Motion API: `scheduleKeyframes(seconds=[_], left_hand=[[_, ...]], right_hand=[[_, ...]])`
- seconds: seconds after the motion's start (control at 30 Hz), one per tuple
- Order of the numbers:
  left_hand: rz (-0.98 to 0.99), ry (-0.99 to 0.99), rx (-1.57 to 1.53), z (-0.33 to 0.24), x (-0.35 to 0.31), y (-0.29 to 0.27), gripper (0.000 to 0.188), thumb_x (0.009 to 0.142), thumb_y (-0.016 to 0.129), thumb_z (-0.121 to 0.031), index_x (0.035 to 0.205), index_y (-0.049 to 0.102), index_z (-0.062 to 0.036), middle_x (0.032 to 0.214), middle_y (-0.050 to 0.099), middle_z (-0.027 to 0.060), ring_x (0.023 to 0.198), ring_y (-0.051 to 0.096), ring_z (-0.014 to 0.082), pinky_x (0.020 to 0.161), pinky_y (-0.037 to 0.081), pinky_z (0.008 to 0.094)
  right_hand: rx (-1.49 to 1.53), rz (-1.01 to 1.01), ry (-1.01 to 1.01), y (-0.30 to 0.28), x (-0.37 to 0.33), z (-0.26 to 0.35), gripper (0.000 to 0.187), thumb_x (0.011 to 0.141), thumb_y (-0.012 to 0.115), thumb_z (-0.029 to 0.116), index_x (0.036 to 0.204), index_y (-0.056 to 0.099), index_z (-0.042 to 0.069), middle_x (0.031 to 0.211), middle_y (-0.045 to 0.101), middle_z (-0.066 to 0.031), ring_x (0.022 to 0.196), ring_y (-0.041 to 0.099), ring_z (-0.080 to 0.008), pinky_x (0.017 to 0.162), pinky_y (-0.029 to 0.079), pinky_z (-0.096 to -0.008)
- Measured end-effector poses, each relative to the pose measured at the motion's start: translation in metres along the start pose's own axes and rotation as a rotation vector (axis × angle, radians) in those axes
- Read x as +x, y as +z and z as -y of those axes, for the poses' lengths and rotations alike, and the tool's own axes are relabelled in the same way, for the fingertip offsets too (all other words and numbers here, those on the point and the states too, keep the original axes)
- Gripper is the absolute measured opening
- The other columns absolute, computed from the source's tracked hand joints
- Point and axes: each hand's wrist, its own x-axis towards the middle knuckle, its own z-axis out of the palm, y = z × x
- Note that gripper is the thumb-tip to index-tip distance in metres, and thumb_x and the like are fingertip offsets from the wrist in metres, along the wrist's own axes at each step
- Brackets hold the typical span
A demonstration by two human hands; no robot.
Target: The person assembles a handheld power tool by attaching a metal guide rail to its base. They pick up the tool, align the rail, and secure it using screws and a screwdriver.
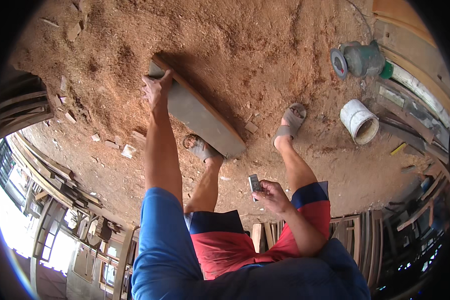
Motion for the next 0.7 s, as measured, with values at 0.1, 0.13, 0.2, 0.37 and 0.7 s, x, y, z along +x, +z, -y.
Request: scheduleKeyframes(seconds=[0.1,0.13,0.2,0.37,0.7], left_hand=[[-0.049,0.107,-0.032,0.017,-0.023,-0.008,0.102,0.063,0.078,-0.056,0.139,0.033,-0.0058,0.145,0.035,0.0311,0.134,0.035,0.0496,0.115,0.026,0.0588],[-0.014,0.154,-0.059,0.013,-0.045,-0.018,0.101,0.062,0.078,-0.053,0.139,0.033,-0.0053,0.144,0.036,0.0303,0.134,0.034,0.0495,0.116,0.024,0.0591],[-0.044,0.241,-0.131,0.037,-0.087,-0.027,0.099,0.060,0.077,-0.047,0.138,0.033,-0.0050,0.138,0.038,0.0280,0.132,0.035,0.0474,0.116,0.024,0.0595],[0.038,0.492,-0.175,0.084,-0.221,-0.071,0.102,0.057,0.078,-0.044,0.140,0.032,-0.0076,0.127,0.043,0.0193,0.122,0.037,0.0369,0.107,0.034,0.0557],[-0.092,0.799,-0.268,0.179,-0.380,-0.102,0.096,0.061,0.086,-0.036,0.138,0.036,-0.0069,0.147,0.036,0.0285,0.137,0.035,0.0457,0.111,0.025,0.0631]], right_hand=[[-0.065,-0.024,-0.016,-0.004,0.006,-0.005,0.007,0.092,0.067,0.010,0.094,0.064,0.003,0.084,0.066,-0.0015,0.075,0.060,-0.0072,0.071,0.049,-0.0252],[-0.078,-0.044,-0.027,-0.003,0.007,-0.010,0.008,0.092,0.067,0.010,0.094,0.064,0.003,0.084,0.066,-0.0016,0.075,0.060,-0.0078,0.071,0.049,-0.0253],[0.113,0.003,0.053,-0.006,0.003,-0.009,0.009,0.092,0.067,0.010,0.095,0.063,0.003,0.084,0.066,-0.0015,0.074,0.061,-0.0095,0.070,0.049,-0.0258],[0.576,-0.050,0.112,-0.014,-0.020,0.030,0.010,0.092,0.066,0.005,0.101,0.064,0.002,0.113,0.068,-0.0138,0.097,0.065,-0.0194,0.084,0.053,-0.0342],[0.496,0.358,-0.004,0.021,-0.039,0.103,0.027,0.089,0.071,0.008,0.116,0.067,0.010,0.128,0.064,-0.0097,0.122,0.058,-0.0252,0.103,0.043,-0.0419]])
